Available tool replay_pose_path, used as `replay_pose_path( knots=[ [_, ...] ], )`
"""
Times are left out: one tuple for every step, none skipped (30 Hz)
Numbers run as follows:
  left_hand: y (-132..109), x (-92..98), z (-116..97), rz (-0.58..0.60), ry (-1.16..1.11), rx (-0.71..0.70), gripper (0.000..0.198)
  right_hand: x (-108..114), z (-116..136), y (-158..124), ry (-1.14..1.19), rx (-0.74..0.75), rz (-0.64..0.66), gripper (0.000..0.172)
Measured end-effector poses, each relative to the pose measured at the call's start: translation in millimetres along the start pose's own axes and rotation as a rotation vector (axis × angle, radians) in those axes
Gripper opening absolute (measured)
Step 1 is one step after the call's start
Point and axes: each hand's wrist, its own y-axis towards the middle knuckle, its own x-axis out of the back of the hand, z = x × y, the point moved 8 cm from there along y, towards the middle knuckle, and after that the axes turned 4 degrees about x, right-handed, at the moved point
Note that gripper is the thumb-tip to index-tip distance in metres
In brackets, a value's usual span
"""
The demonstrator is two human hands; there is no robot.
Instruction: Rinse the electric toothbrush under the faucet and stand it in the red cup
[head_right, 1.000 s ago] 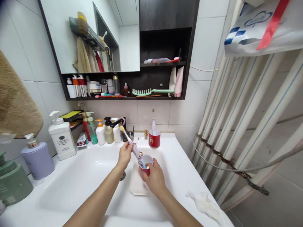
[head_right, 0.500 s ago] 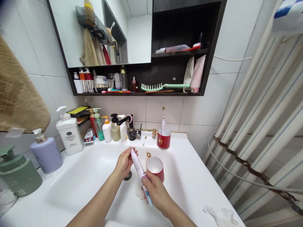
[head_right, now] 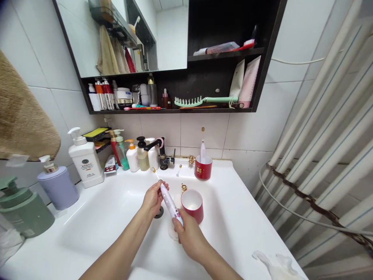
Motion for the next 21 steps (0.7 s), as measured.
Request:
replay_pose_path(
  knots=[
    [0, 0.8, 0, -0.008, -0.007, 0.000, 0.008, -2, 0, 0, 0.017, -0.011, 0.014, 0.020],
    [0, 1.7, 0, -0.017, -0.012, 0.003, 0.008, -4, -1, -1, 0.041, -0.029, 0.036, 0.021],
    [1, 2.6, 1, -0.028, -0.013, 0.007, 0.008, -7, -2, -1, 0.059, -0.047, 0.053, 0.022],
    [1, 3.3, 1, -0.036, -0.012, 0.010, 0.008, -7, -2, -1, 0.061, -0.053, 0.056, 0.022],
    [1, 3.8, 2, -0.043, -0.011, 0.012, 0.008, -7, -2, -1, 0.046, -0.046, 0.044, 0.022],
    [1, 4.1, 2, -0.049, -0.011, 0.013, 0.009, -5, -1, 0, 0.018, -0.028, 0.020, 0.022],
    [1, 4.3, 2, -0.052, -0.010, 0.012, 0.009, -4, 0, 0, -0.010, -0.011, -0.005, 0.021],
    [1, 4.6, 2, -0.057, -0.009, 0.012, 0.009, -3, 1, 1, -0.023, 0.000, -0.018, 0.021],
    [1, 5.0, 2, -0.062, -0.009, 0.012, 0.009, -4, 1, 1, -0.015, -0.004, -0.013, 0.021],
    [1, 5.6, 2, -0.069, -0.009, 0.012, 0.009, -6, 0, 1, 0.015, -0.020, 0.005, 0.022],
    [1, 6.2, 2, -0.075, -0.009, 0.013, 0.009, -9, -2, 0, 0.055, -0.044, 0.030, 0.023],
    [1, 6.8, 2, -0.080, -0.009, 0.012, 0.009, -11, -2, 0, 0.096, -0.067, 0.053, 0.024],
    [1, 7.0, 2, -0.082, -0.009, 0.009, 0.009, -13, -3, -1, 0.131, -0.082, 0.069, 0.025],
    [1, 6.8, 1, -0.079, -0.008, 0.008, 0.009, -13, -2, -2, 0.153, -0.085, 0.074, 0.025],
    [1, 6.2, 1, -0.073, -0.007, 0.008, 0.009, -13, -1, -2, 0.167, -0.084, 0.073, 0.024],
    [1, 5.6, 1, -0.067, -0.006, 0.009, 0.009, -13, -1, -3, 0.179, -0.084, 0.073, 0.024],
    [1, 5.1, 1, -0.063, -0.005, 0.012, 0.010, -13, -1, -4, 0.187, -0.085, 0.079, 0.024],
    [1, 4.8, 2, -0.062, -0.004, 0.017, 0.010, -13, -2, -4, 0.184, -0.087, 0.083, 0.024],
    [1, 4.9, 2, -0.066, -0.003, 0.022, 0.010, -13, -2, -4, 0.164, -0.088, 0.081, 0.024],
    [1, 5.4, 2, -0.075, -0.004, 0.027, 0.010, -11, -3, -4, 0.127, -0.085, 0.069, 0.023],
    [1, 5.9, 3, -0.083, -0.004, 0.031, 0.010, -9, -3, -3, 0.077, -0.075, 0.049, 0.022]
  ],
)
